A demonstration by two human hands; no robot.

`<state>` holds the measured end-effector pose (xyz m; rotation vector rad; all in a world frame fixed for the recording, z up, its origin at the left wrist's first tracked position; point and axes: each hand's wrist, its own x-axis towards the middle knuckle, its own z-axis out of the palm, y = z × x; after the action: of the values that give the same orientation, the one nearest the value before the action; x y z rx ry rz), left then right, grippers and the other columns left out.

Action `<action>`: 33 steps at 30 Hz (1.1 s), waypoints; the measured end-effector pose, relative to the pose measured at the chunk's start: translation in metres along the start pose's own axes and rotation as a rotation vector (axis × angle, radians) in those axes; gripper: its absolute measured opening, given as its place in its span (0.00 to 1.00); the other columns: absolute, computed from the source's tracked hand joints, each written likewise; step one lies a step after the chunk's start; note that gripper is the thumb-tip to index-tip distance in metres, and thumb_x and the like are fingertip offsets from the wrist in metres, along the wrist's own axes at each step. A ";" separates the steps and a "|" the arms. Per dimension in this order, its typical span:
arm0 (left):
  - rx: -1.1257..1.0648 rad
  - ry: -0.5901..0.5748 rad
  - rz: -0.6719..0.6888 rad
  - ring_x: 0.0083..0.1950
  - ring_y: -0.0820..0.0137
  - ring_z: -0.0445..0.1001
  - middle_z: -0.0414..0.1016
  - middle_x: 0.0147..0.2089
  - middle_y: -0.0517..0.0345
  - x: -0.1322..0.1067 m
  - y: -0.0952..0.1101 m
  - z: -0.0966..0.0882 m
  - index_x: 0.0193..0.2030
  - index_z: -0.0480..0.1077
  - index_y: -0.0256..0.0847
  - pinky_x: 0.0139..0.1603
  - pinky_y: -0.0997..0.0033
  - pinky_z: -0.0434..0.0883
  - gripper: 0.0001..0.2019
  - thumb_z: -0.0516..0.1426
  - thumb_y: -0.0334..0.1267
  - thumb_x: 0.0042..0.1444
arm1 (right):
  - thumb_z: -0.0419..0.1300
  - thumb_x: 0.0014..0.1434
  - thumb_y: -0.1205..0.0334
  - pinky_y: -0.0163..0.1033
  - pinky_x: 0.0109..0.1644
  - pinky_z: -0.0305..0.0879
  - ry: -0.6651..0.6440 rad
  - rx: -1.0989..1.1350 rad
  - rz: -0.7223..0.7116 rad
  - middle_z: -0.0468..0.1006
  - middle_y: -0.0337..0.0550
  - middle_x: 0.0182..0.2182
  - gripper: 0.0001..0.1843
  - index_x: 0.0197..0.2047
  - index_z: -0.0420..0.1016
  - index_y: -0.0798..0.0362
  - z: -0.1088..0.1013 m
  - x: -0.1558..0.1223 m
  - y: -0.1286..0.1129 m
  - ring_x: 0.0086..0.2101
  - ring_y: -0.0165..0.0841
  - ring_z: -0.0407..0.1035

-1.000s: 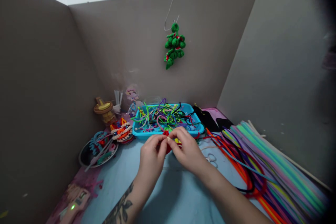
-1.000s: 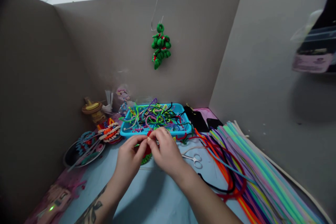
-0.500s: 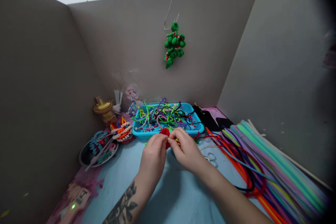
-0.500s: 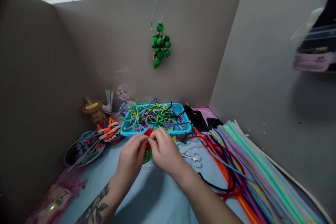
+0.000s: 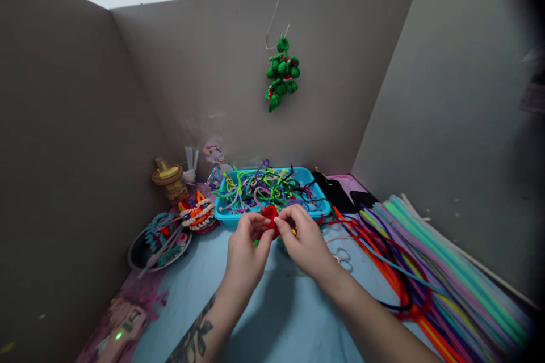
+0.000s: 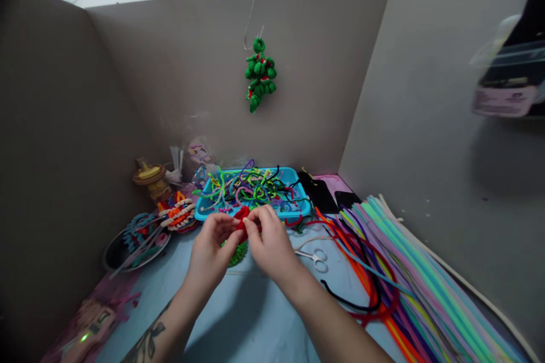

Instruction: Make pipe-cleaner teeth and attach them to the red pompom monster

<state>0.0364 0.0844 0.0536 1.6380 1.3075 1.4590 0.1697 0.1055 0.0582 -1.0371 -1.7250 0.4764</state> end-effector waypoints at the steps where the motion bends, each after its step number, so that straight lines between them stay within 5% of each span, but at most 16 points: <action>1: 0.024 0.003 0.004 0.37 0.70 0.77 0.75 0.36 0.56 -0.001 -0.001 0.000 0.38 0.63 0.41 0.40 0.69 0.74 0.07 0.57 0.33 0.54 | 0.52 0.60 0.66 0.37 0.33 0.62 0.004 -0.003 0.006 0.68 0.41 0.29 0.07 0.29 0.64 0.52 0.000 0.000 0.000 0.31 0.34 0.65; 14: 0.405 -0.094 0.180 0.30 0.72 0.73 0.74 0.31 0.61 -0.005 0.003 -0.007 0.31 0.62 0.43 0.32 0.74 0.67 0.05 0.53 0.34 0.59 | 0.57 0.58 0.69 0.39 0.39 0.65 -0.011 -0.004 -0.071 0.75 0.41 0.30 0.06 0.32 0.72 0.51 -0.006 -0.001 0.001 0.35 0.35 0.69; 24: 0.372 -0.076 0.171 0.31 0.72 0.73 0.74 0.30 0.60 -0.001 0.003 -0.011 0.27 0.59 0.43 0.33 0.74 0.68 0.08 0.53 0.33 0.57 | 0.56 0.59 0.69 0.41 0.41 0.66 -0.052 -0.110 -0.225 0.77 0.43 0.31 0.07 0.35 0.75 0.51 -0.007 -0.001 0.002 0.35 0.36 0.70; 33: 0.430 -0.122 0.318 0.30 0.73 0.70 0.70 0.28 0.62 0.000 0.003 -0.012 0.25 0.59 0.42 0.33 0.75 0.66 0.10 0.53 0.28 0.55 | 0.55 0.60 0.72 0.41 0.40 0.66 -0.112 -0.145 -0.287 0.78 0.44 0.32 0.10 0.36 0.75 0.51 -0.009 0.000 0.005 0.35 0.36 0.69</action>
<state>0.0254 0.0810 0.0587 2.2642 1.4072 1.2791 0.1803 0.1066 0.0583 -0.8565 -1.9949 0.2326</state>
